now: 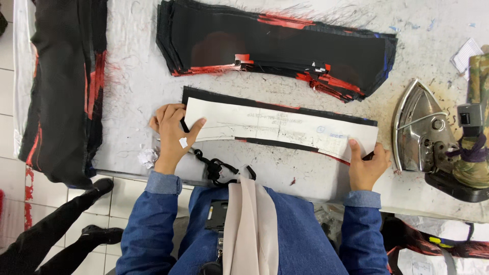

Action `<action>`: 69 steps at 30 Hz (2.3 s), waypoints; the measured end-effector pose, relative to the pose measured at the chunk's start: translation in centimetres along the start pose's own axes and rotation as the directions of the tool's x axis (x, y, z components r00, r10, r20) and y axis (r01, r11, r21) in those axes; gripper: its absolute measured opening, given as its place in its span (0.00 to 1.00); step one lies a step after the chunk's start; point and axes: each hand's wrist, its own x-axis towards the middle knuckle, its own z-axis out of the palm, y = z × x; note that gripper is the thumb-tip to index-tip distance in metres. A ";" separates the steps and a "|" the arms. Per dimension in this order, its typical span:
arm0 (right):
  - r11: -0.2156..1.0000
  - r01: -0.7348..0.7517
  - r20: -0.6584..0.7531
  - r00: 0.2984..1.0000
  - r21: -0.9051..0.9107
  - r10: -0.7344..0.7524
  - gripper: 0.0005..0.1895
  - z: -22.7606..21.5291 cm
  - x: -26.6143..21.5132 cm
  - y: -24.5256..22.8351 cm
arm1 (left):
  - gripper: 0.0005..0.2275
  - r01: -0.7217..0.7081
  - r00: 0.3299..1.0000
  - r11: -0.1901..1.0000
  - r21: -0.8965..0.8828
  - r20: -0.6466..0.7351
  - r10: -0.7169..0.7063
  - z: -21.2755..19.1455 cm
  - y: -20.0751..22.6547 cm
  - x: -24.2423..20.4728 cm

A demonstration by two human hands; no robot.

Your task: The person aligns a piece of black fabric with red patterns onto a white paper template on a work table. They then use a steam iron to press the fabric flat against the template. This process is repeated for multiple pieces of fabric.

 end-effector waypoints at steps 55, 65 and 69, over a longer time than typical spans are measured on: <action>0.992 0.006 -0.113 0.993 -0.127 -0.020 0.14 -2.5 -1.7 -2.1 | 0.14 0.050 0.997 0.999 -0.012 0.061 -0.049 -0.3 1.5 0.6; 0.907 0.384 -0.030 0.918 -0.174 -0.395 0.12 -4.0 -4.0 -5.4 | 0.14 0.061 0.995 0.998 0.024 0.083 -0.063 0.3 0.4 0.3; 0.903 0.379 -0.003 0.922 -0.204 -0.388 0.12 -4.4 -3.9 -5.9 | 0.14 0.051 0.995 0.998 0.026 0.080 -0.053 0.1 1.1 0.5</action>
